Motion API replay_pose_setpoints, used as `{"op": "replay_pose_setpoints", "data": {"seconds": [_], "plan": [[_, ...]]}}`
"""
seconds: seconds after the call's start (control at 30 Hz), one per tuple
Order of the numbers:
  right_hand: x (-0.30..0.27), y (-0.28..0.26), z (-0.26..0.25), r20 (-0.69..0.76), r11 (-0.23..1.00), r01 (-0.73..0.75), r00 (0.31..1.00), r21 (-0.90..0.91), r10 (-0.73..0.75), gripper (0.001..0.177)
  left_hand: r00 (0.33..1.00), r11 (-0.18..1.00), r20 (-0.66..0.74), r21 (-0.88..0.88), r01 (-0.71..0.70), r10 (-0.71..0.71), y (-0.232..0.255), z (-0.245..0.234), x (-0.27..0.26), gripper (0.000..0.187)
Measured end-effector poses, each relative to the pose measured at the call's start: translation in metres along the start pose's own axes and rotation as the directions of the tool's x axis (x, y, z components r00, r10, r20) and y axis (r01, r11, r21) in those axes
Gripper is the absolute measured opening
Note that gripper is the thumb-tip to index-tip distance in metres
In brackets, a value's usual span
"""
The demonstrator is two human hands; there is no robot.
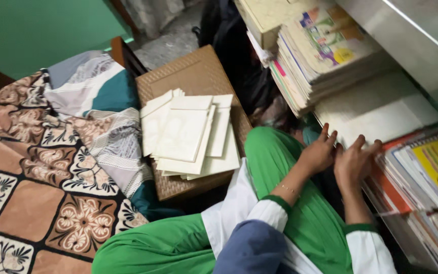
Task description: The person sits on the floor and repeatedly picks up a white paper cover from a stack, opens a book on the shelf, inserts the cover into the book, and closes it. This process is repeated for multiple books.
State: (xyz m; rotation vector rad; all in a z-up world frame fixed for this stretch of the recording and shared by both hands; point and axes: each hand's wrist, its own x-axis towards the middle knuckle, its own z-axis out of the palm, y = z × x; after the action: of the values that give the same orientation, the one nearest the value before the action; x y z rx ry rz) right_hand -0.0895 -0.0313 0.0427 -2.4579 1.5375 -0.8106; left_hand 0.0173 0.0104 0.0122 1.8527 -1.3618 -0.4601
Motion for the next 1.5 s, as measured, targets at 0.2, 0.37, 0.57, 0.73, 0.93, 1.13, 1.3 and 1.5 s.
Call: {"op": "replay_pose_setpoints", "data": {"seconds": [0.2,0.37,0.57,0.73,0.93,1.13,1.3,1.5], "plan": [[0.001,-0.082,-0.015,0.043,0.952,0.17,0.981,0.254,-0.187,0.056,0.944,0.989,-0.309,-0.049,-0.137,0.115,-0.012,-0.093,-0.03,0.055],[-0.017,-0.19,-0.009,0.058,0.787,0.469,0.844,0.4,-0.533,0.059,0.897,0.986,-0.442,0.142,0.087,-0.016,-0.107,-0.205,-0.099,0.05],[-0.062,-0.299,0.03,0.094,0.56,0.672,0.596,0.484,-0.797,0.063,0.787,0.822,-0.569,0.312,0.476,-0.239,-0.213,-0.295,-0.23,0.059],[-0.105,-0.322,0.081,0.082,0.386,0.822,0.389,0.419,-0.918,0.069,0.618,0.684,-0.637,0.189,0.704,-0.461,-0.231,-0.308,-0.239,0.067],[-0.109,-0.303,0.102,0.148,0.351,0.867,0.318,0.354,-0.936,0.068,0.513,0.549,-0.596,0.139,0.824,-0.618,-0.241,-0.308,-0.23,0.08],[-0.111,-0.294,0.099,0.184,0.368,0.836,0.32,0.407,-0.93,0.073,0.483,0.524,-0.542,0.09,0.847,-0.688,-0.217,-0.317,-0.237,0.099],[-0.114,-0.292,0.1,0.221,0.384,0.827,0.319,0.409,-0.922,0.074,0.431,0.485,-0.497,0.024,0.874,-0.753,-0.197,-0.337,-0.241,0.124],[-0.117,-0.292,0.105,0.21,0.392,0.818,0.332,0.421,-0.92,0.075,0.485,0.519,-0.504,0.082,0.851,-0.715,-0.222,-0.33,-0.241,0.129]]}}
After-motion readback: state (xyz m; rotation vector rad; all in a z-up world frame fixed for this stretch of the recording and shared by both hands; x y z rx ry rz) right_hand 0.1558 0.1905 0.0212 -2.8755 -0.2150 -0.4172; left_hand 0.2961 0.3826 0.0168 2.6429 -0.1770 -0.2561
